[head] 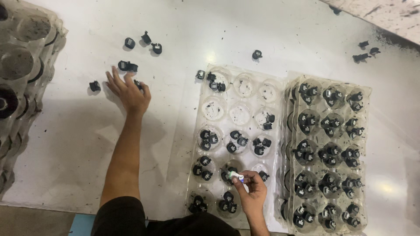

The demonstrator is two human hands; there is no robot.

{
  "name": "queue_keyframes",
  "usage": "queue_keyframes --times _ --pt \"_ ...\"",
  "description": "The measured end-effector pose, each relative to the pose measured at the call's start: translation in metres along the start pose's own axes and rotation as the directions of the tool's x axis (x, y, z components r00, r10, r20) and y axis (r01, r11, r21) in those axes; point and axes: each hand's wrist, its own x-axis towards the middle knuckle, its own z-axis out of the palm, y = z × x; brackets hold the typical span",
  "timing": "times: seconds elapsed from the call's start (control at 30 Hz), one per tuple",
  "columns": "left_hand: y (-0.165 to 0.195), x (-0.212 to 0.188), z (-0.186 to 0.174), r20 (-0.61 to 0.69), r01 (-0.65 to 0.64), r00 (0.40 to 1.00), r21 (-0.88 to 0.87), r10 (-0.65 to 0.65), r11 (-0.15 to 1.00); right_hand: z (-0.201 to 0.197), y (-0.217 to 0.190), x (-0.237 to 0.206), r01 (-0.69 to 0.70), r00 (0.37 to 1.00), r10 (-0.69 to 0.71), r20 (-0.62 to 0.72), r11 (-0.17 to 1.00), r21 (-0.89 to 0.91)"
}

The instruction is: The person applies glue from a small tube onto black rotor components, rotating each part to coat its hub, then places the glued parts into plastic trays. They work through trays of parts one at a time, briefly handling a colorful packaged item near a machine before resuming gluing.

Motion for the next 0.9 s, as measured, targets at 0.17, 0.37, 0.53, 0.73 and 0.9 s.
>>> queue_keyframes --times 0.17,0.37,0.53,0.73,0.9 --pt "-0.022 0.036 -0.011 0.055 -0.119 0.992 0.067 0.116 0.991 0.011 0.003 -0.007 -0.059 0.998 0.058 -0.018 0.996 -0.06" --pt "-0.025 0.05 -0.008 0.238 0.006 0.971 0.033 -0.014 0.999 0.021 0.009 -0.013 -0.07 0.997 0.069 -0.017 0.993 -0.092" --pt "-0.027 0.045 -0.011 0.15 -0.059 0.988 0.119 0.041 0.991 0.019 0.016 -0.014 -0.095 0.995 0.097 0.019 0.992 -0.079" --pt "-0.028 0.04 -0.021 0.281 -0.154 0.956 0.251 0.08 0.956 0.011 0.027 -0.011 -0.109 0.991 0.113 0.079 0.993 -0.051" --pt "-0.024 0.032 -0.024 0.321 -0.234 0.938 0.314 0.13 0.92 0.002 0.042 -0.014 -0.094 0.988 0.102 0.118 0.993 -0.071"
